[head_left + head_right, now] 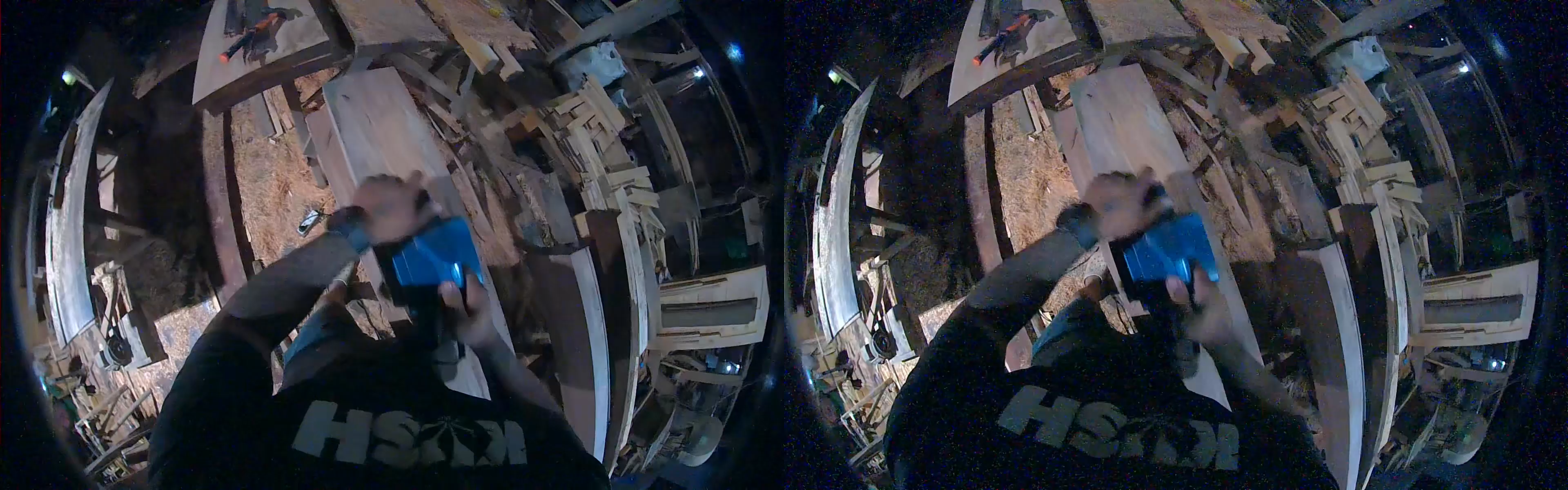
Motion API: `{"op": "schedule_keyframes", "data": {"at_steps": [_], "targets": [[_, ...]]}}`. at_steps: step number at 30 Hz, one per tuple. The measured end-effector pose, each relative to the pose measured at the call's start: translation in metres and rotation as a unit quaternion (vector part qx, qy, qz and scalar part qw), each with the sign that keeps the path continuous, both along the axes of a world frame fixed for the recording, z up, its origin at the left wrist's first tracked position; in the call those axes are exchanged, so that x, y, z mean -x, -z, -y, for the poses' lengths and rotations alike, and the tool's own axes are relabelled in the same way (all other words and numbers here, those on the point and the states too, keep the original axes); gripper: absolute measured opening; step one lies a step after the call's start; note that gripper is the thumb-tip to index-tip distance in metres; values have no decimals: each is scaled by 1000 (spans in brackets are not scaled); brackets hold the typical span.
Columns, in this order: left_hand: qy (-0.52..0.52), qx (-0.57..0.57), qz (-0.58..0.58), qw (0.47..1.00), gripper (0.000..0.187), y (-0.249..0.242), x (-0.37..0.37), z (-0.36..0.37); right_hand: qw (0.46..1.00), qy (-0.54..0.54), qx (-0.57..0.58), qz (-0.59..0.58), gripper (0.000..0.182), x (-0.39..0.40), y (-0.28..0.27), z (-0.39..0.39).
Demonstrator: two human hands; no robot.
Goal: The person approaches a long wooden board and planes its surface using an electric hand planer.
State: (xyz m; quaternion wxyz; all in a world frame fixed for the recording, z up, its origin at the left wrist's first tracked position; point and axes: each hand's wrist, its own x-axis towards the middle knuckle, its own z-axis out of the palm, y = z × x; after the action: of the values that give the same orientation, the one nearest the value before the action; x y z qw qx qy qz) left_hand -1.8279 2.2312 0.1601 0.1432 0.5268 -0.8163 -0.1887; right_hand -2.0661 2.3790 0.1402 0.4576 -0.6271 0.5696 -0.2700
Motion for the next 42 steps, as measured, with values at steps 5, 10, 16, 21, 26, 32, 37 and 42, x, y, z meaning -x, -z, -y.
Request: {"op": "schedule_keyframes", "data": {"at_steps": [5, 10, 16, 21, 26, 32, 37, 42], "targets": [[-213, -44, -54, 974, 64, 63, -123, 14, 996, 29, 62, -54, 51, -73, 14, 101], [-196, -277, 103, 935, 67, 173, -202, -59, 981, 40, 177, -65, 43, -138, 17, 204], [-161, -470, 118, 860, 70, 304, -259, -220, 974, 35, 216, -50, 52, -194, 39, 329], [-159, -487, 76, 855, 52, 382, -325, -313, 978, 19, 208, 12, 56, -237, 50, 434], [-65, -167, 12, 984, 45, 411, -351, -313, 989, -36, 140, 22, 57, -261, 16, 485], [-209, -325, -29, 922, 54, 402, -335, -235, 994, -12, 72, 86, 48, -212, -1, 376], [-20, -252, 50, 966, 50, 358, -290, -183, 985, 12, -5, 169, 26, -100, 9, 169], [104, -230, 87, 964, 32, 340, -233, -180, 996, 26, -4, 81, 32, 28, -14, -59]]}}
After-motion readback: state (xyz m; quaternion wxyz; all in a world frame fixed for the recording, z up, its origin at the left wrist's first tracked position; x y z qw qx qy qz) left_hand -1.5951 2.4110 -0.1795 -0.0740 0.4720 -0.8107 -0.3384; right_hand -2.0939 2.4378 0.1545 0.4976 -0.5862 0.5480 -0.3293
